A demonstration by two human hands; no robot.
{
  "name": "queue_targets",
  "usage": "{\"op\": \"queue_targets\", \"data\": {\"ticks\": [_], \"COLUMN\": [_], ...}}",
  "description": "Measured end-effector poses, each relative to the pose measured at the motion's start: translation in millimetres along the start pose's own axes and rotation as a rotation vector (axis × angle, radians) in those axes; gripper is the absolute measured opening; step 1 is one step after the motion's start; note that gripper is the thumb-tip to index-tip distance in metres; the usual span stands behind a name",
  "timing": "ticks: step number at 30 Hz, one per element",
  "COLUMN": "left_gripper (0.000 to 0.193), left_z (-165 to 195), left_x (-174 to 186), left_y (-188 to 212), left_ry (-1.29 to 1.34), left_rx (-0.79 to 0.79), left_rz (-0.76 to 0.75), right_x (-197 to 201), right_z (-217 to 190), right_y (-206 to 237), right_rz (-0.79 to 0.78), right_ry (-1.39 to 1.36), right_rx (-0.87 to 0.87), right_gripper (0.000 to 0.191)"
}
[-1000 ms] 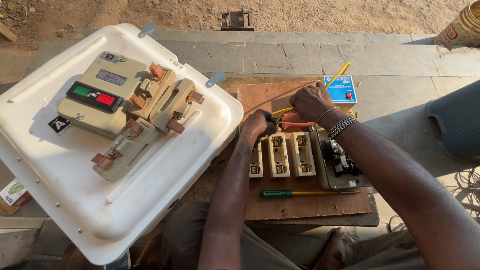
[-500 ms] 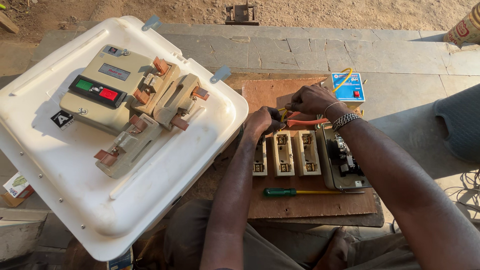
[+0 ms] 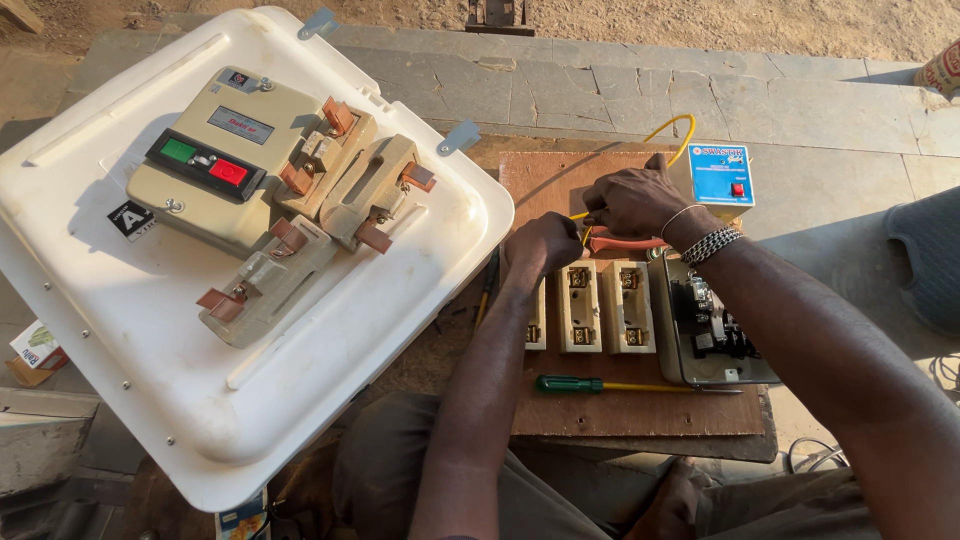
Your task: The person sits on the ground and wires an electrical control panel, using a screwdriver to secure yellow cable into terminal blocks and a starter unit, and pliers to strip and cut the cable insulation. They route the yellow wire between components and work the connections on the contactor box.
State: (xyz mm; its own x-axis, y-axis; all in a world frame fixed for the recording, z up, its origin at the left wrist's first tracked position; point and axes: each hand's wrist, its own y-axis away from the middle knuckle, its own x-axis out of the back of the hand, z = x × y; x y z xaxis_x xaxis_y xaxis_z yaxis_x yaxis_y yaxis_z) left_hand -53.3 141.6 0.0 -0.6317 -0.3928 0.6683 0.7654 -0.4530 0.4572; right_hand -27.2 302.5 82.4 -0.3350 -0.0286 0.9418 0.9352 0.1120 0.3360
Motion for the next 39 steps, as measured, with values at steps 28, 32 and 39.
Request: {"op": "queue_targets", "data": {"ticks": [28,32,39], "left_gripper": [0.031,0.028,0.028], "left_z": [-5,-4,1], "left_x": [-18,-13,-6], "left_y": [-13,-22,-43], "left_ry": [0.029,0.046,0.092], "left_rx": [-0.231,-0.292,-0.257], "left_rz": [0.169,0.222,0.142], "right_x": [-90,-17,-24], "right_z": [-104,-36,77], "right_y": [173,193,169], "right_rz": [0.284,0.372,0.727], "right_ry": [-0.049,-0.442,-0.782], "right_rx": [0.356,0.167,0.05], "right_gripper": [0.028,0.032,0.021]}}
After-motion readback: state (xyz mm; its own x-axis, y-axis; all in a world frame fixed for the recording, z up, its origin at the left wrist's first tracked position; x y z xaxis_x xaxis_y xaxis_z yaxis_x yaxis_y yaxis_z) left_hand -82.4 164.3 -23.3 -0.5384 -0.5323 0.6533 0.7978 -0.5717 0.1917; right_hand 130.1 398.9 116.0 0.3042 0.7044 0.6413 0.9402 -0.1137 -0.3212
